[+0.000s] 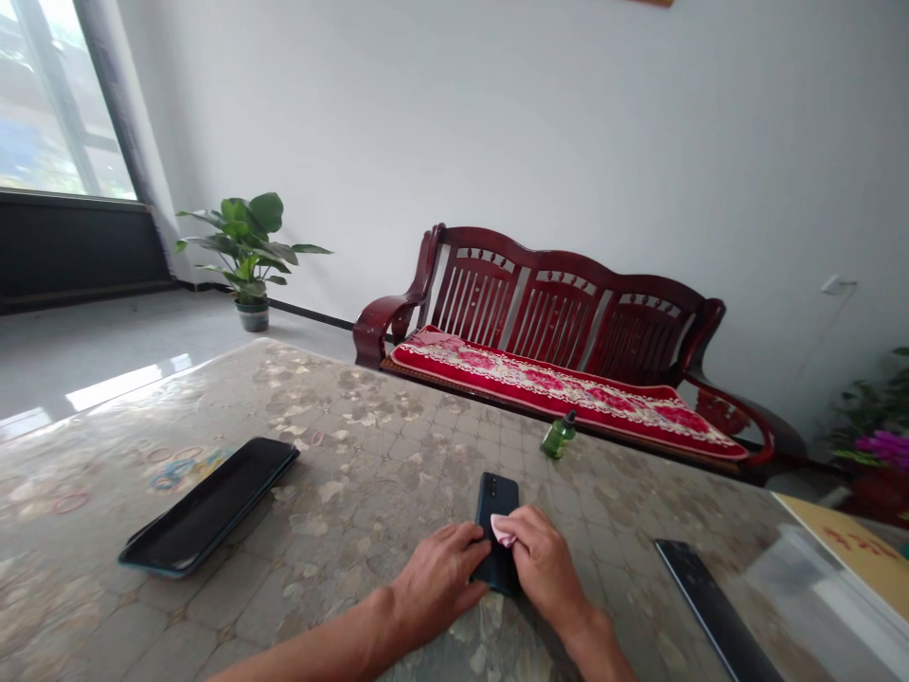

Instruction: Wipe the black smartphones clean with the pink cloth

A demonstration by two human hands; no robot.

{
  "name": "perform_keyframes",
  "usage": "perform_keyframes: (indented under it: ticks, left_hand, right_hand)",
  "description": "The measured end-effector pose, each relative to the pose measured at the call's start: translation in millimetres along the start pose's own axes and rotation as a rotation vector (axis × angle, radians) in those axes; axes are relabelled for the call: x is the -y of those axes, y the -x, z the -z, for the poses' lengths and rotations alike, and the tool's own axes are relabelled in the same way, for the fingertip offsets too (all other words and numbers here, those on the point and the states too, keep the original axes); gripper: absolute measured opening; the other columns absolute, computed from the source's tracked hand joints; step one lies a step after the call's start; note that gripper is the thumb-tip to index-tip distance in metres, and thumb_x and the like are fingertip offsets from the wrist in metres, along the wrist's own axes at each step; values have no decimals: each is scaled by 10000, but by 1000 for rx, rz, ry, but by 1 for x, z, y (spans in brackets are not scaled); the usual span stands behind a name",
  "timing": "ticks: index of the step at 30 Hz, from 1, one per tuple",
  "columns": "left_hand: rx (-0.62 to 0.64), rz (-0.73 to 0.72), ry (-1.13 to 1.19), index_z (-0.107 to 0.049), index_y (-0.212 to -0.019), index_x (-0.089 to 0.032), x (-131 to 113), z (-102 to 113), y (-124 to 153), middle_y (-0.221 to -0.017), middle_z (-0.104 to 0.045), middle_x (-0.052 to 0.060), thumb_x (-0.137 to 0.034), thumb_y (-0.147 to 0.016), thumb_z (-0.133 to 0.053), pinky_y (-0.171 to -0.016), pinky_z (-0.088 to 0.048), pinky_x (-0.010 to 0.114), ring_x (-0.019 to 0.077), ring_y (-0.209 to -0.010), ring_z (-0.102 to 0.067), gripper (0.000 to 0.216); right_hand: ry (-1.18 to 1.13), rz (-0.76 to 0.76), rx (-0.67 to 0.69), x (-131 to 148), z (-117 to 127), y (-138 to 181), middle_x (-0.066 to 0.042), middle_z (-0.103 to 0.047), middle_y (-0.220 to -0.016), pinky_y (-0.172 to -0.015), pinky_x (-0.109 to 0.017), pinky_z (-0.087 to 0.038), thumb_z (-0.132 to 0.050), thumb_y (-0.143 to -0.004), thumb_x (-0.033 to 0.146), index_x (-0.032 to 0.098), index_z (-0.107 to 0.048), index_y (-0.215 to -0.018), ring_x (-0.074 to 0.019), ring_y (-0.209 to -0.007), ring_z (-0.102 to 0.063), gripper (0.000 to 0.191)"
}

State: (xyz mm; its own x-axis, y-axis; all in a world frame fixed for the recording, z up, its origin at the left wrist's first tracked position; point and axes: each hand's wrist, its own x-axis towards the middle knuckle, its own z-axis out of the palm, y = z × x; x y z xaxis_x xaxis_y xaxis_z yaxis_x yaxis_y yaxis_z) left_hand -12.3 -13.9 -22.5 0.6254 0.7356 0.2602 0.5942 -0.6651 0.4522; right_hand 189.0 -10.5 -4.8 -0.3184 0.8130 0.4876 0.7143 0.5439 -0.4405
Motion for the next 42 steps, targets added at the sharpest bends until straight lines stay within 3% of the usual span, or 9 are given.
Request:
perform_keyframes:
  ticks: [3,7,14,18,22,28,35,38,42]
  left_hand:
    - [-17,20,58,-633,-1157,-234,-2,8,0,-1205,-627,54,-273,-876,-595,-990,-476,337,224,-1082,-608,287]
    - [-35,95,135,-642,-1154,-233,-2,16,-4,-1159,-650,35,-186,-910,-478,-950,-489,270,173,-1050,-625,298]
    - [43,39,-72,-584,-1249,-212,16,22,-31,-1324,-592,52,-25,-797,-441,-1089,-393,333,188,-1232,-536,510]
    - [236,-148,-252,-457,-1393,-191,24,35,-61,-1495,-429,99,27,-680,-530,-1137,-331,433,285,-1407,-333,749]
    - [417,-284,-387,-416,-1418,-234,21,45,-95,-1545,-331,136,16,-669,-625,-1102,-354,497,340,-1418,-299,816]
    - [613,-312,-486,-394,-1418,-297,19,47,-127,-1547,-315,140,-67,-666,-730,-1054,-399,493,348,-1395,-342,855]
    - [605,-218,-478,-421,-1394,-296,33,58,-125,-1517,-349,145,-281,-643,-783,-1041,-390,534,382,-1365,-370,834]
    - [520,-82,-423,-488,-1325,-270,35,67,-111,-1392,-489,112,-316,-637,-762,-994,-448,465,341,-1243,-509,741]
    - [398,62,-436,-508,-1270,-174,29,69,-81,-1211,-573,136,-328,-787,-619,-898,-496,402,300,-1081,-599,519]
  right_hand:
    - [-66,-13,-138,-8,-8,7,-17,-657,-861,-765,-253,-490,-434,-843,58,260,-709,-1022,-147,-826,-614,385]
    - [-165,-115,-249,-14,-13,10,-34,-670,-886,-772,-252,-505,-487,-865,131,244,-726,-1000,-152,-832,-634,297]
    - [-287,-224,-256,-19,-15,9,-44,-679,-851,-730,-250,-510,-543,-889,246,220,-742,-925,-156,-780,-640,204]
    - [-307,-210,-302,-16,-13,8,-44,-675,-850,-722,-245,-507,-546,-889,244,216,-740,-924,-152,-778,-635,200]
    - [-328,-200,-369,-15,-11,7,-39,-668,-829,-701,-238,-505,-548,-897,258,207,-732,-888,-147,-755,-629,191]
    - [-375,-212,-404,-18,-13,6,-35,-671,-802,-691,-237,-501,-580,-897,279,208,-735,-854,-147,-736,-629,175]
    - [-422,-306,-485,-22,-13,4,-33,-669,-774,-655,-241,-500,-610,-858,318,214,-752,-854,-151,-700,-623,176]
    - [-431,-360,-550,-25,-13,4,-35,-678,-771,-666,-253,-503,-622,-829,330,213,-751,-819,-160,-706,-632,175]
    - [-461,-429,-559,-28,-13,3,-48,-706,-809,-715,-276,-510,-644,-783,351,212,-757,-831,-183,-754,-649,186]
